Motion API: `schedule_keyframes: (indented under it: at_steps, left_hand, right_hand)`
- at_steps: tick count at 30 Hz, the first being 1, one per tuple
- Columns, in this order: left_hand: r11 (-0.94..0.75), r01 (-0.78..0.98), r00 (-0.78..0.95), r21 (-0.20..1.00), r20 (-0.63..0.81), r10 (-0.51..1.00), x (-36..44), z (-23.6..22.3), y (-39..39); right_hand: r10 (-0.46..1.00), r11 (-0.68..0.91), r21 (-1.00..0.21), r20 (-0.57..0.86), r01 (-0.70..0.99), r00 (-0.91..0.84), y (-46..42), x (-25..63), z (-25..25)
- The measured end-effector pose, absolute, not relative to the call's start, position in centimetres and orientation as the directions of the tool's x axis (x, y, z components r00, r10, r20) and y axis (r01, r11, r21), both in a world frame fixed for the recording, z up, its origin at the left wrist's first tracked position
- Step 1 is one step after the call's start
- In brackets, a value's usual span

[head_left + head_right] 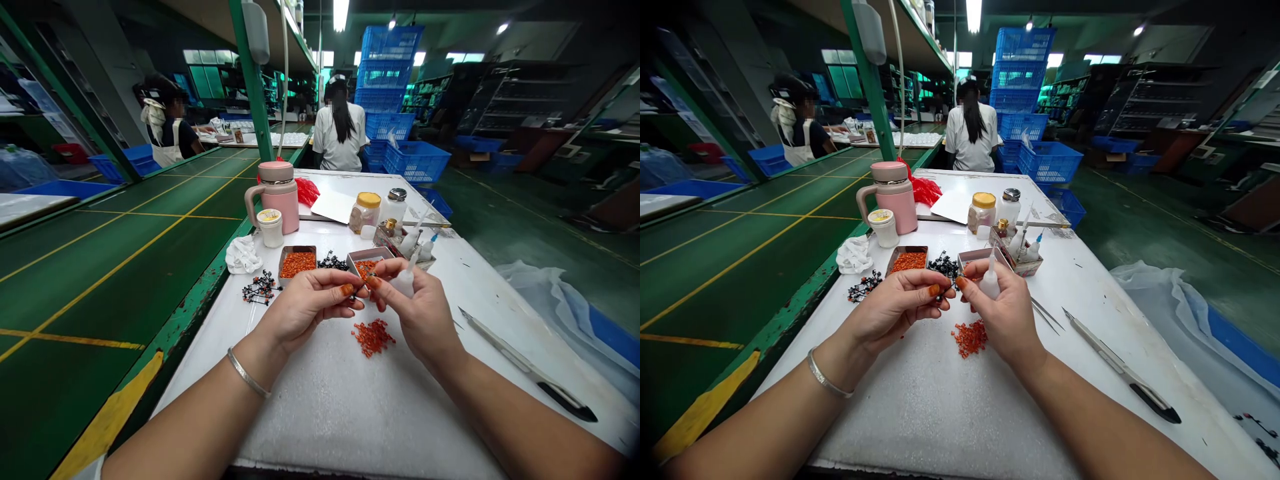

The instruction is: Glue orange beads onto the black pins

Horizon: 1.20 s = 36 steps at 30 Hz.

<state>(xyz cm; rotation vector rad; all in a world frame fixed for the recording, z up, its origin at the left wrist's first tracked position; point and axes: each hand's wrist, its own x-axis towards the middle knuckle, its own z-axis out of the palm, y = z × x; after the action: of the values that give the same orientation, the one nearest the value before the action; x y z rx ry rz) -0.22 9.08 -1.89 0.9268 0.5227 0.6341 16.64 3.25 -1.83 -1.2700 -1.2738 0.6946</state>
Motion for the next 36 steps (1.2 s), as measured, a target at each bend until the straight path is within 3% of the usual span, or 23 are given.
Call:
schedule_keyframes:
  at_steps: [14, 24, 36]
  left_hand:
    - [0.486, -0.277, 0.716, 0.829, -0.159, 0.680, -0.17, -1.75, 9.24]
    - [0.504, -0.331, 0.698, 0.798, -0.153, 0.700, -0.16, -1.60, 9.31]
    - [0.525, -0.402, 0.660, 0.750, -0.159, 0.734, -0.19, -1.62, 9.26]
  right_hand:
    - [0.903, 0.300, -0.936, 0.341, 0.187, 0.260, 3.09, 16.32, -1.87]
    - [0.886, 0.319, -0.898, 0.396, 0.303, 0.240, 3.01, 16.55, -1.76]
    - [0.877, 0.352, -0.890, 0.421, 0.289, 0.230, 2.80, 16.40, -1.88]
